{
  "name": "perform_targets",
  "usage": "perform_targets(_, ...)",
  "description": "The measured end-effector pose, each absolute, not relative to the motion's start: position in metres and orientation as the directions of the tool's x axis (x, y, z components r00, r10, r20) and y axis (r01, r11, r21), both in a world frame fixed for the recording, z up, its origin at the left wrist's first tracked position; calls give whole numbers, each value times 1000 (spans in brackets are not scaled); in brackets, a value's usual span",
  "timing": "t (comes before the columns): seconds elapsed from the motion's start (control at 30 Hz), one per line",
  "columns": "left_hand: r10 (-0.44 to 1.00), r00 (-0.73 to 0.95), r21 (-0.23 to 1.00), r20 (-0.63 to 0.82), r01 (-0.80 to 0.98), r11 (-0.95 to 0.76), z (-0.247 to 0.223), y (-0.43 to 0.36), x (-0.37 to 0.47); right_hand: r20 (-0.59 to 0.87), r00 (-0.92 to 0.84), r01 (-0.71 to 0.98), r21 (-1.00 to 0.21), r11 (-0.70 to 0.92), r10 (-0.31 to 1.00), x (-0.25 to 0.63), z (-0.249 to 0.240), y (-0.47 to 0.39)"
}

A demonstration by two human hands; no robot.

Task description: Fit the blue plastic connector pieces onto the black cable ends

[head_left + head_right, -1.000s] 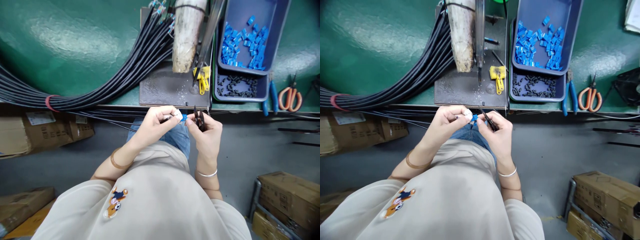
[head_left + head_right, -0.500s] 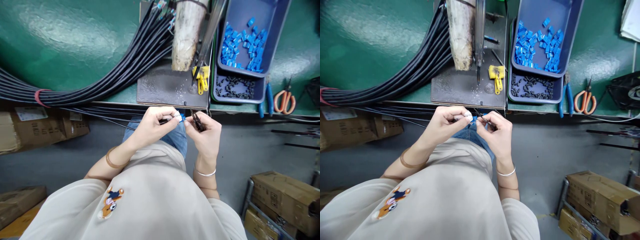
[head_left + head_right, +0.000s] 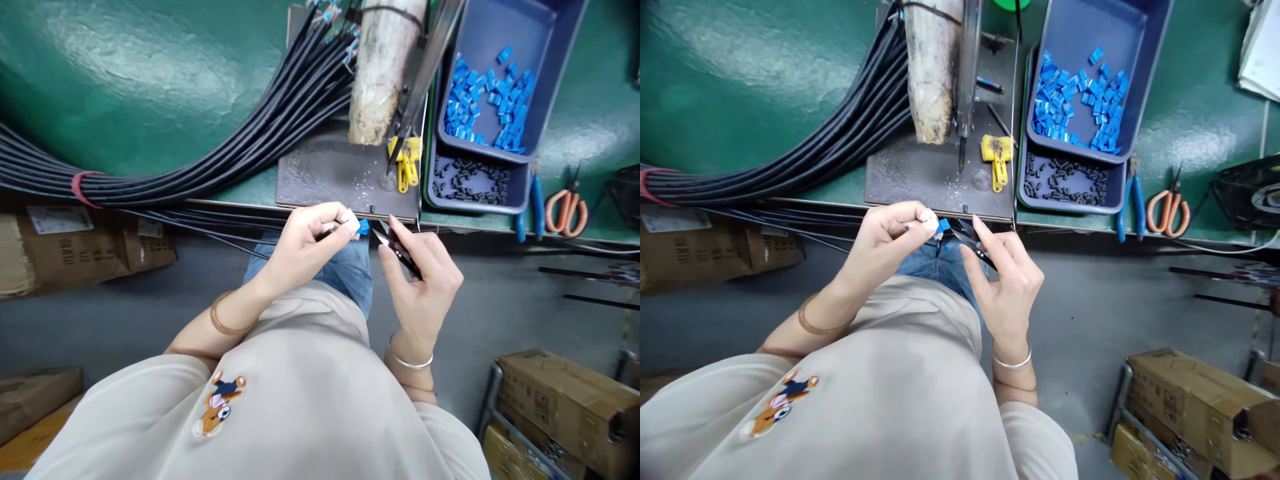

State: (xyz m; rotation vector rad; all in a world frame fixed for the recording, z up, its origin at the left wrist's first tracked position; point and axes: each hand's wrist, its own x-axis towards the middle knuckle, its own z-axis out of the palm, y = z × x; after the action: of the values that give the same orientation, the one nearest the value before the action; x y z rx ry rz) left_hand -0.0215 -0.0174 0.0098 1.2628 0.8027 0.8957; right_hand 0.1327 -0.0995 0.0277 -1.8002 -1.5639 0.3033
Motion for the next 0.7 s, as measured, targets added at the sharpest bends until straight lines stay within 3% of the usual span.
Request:
perform_targets(0.33,904,428,995,19,-93,23,8,-20,-19,274,184,825,-565,3,944,133,22,-100)
perform_targets(0.47,876,483,998,17,-64,16,6,-22,-26,328,240,795,-606,9,914,126,30,-103)
perform_targets(0.53,808,589,999,-31,10,31,3,-23,-31,465,364,763,-646,29,807,138,35,-105)
perform_targets(0.6,772,629,996,-89,73,55,0,-24,-34,641,506,775,-631,21,577,174,34,-106)
perform_targets(0.67,814,562,989,-146,82,121,-1,-24,-35,750,500,857,-502,-119,433,232,26,-101)
perform_targets(0.7,840,513,984,-176,67,165,-1,-23,-35,767,467,884,-415,-215,440,267,19,-97)
